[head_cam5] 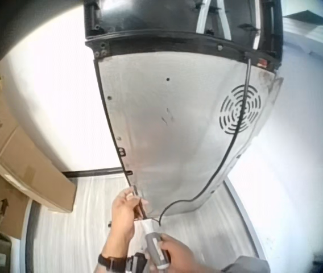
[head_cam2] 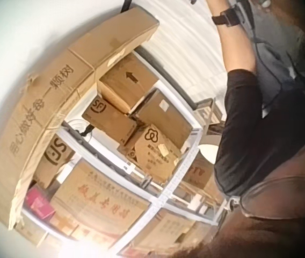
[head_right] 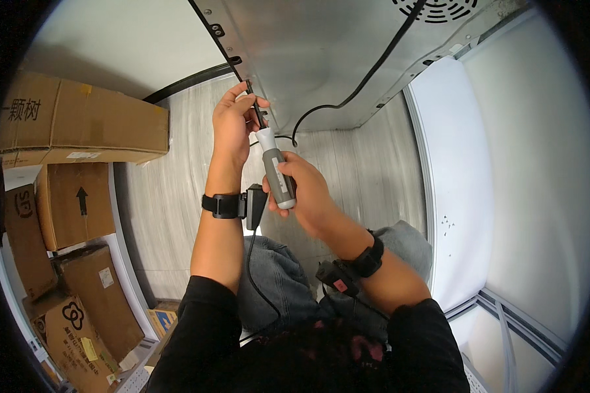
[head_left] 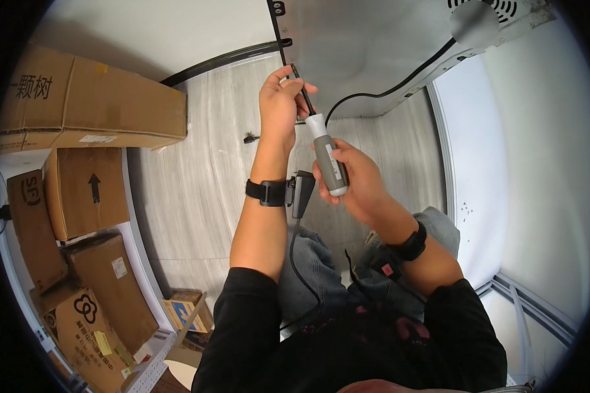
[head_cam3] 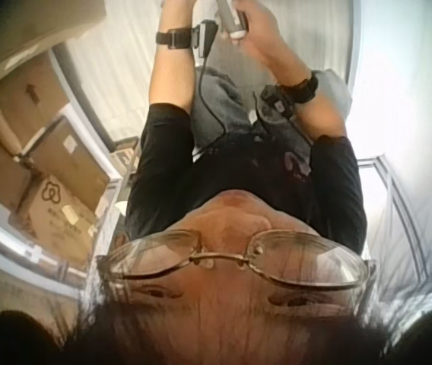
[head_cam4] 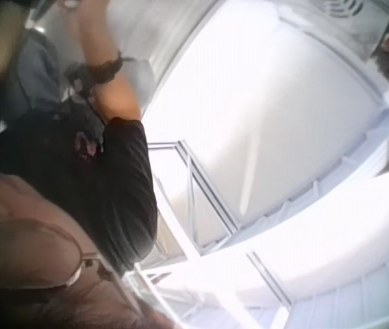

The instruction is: The person is sitting on the floor and using a screwdriver to tighten screws on the back panel of a computer tower. They repeatedly pick up screws and secure them into place.

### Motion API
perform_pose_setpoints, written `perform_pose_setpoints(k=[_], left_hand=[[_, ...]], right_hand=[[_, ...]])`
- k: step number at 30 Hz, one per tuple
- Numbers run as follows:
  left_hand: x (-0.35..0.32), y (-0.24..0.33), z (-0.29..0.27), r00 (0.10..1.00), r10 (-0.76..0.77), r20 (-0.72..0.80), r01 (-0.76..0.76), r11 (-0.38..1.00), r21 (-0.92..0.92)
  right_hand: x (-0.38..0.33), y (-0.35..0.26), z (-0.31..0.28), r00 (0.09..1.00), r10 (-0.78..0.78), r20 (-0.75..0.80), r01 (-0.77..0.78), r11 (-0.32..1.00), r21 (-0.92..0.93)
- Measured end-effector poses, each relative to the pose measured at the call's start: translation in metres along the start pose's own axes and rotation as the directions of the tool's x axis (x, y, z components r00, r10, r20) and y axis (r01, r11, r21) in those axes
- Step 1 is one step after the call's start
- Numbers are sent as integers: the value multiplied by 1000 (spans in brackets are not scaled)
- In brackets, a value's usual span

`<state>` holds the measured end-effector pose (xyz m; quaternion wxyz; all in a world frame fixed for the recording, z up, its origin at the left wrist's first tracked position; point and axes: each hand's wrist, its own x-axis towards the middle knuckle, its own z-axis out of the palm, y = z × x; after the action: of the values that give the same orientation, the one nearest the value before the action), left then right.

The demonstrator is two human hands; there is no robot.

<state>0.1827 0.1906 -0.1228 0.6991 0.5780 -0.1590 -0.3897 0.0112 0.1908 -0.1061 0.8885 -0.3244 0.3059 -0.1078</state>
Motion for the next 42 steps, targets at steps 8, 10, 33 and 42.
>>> perform_pose_setpoints(k=[8, 10, 33, 42], left_hand=[[-2, -1, 0, 1000, 7, -6, -7, 999, 35], [-3, -1, -1, 1000, 19, 5, -19, 999, 44], [-1, 4, -13, 994, -74, 84, 59, 984, 171], [3, 5, -26, 980, -95, 172, 76, 991, 113]], right_hand=[[3, 4, -4, 998, -1, 68, -6, 995, 95], [4, 6, -6, 996, -3, 89, -7, 993, 114], [8, -2, 0, 993, -107, -42, 85, 931, -356], [10, -16, -5, 992, 93, 80, -85, 991, -107]])
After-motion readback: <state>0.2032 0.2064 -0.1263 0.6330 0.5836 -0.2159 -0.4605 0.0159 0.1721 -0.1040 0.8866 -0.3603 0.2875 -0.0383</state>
